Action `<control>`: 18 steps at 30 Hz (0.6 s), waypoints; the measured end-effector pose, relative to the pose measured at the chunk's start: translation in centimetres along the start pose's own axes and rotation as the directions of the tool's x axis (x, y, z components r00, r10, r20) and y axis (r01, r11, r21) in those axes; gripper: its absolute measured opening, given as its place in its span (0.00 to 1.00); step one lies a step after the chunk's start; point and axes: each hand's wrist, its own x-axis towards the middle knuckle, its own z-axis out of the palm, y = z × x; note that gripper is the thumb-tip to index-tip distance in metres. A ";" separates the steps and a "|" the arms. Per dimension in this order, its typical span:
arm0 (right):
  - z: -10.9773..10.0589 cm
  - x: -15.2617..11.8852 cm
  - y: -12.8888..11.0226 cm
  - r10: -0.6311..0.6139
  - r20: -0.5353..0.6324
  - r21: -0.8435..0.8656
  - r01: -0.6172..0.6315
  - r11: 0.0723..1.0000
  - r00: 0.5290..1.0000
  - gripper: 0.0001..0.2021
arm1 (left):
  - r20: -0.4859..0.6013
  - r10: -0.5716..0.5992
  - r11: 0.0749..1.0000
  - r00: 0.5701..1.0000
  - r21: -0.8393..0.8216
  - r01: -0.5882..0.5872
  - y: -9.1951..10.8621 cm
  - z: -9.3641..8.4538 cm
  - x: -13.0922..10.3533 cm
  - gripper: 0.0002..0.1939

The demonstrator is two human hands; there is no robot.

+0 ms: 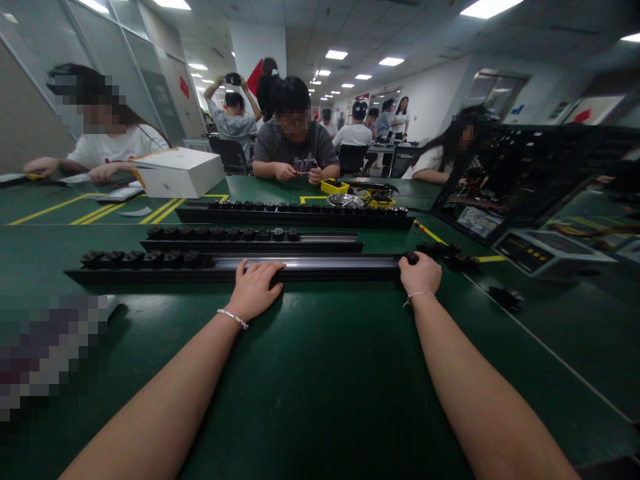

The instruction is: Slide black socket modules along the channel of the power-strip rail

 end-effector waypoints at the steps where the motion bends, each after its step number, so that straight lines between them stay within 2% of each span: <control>1: 0.0 0.0 0.0 -0.002 0.005 0.004 0.002 1.000 1.000 0.17 | 0.000 0.000 1.000 1.000 -0.001 0.000 0.0 0.0 0.0 0.21; 18: 0.1 0.4 0.5 0.007 0.000 -0.007 -0.007 1.000 1.000 0.17 | 0.006 -0.002 1.000 1.000 -0.005 0.002 0.0 0.0 0.0 0.20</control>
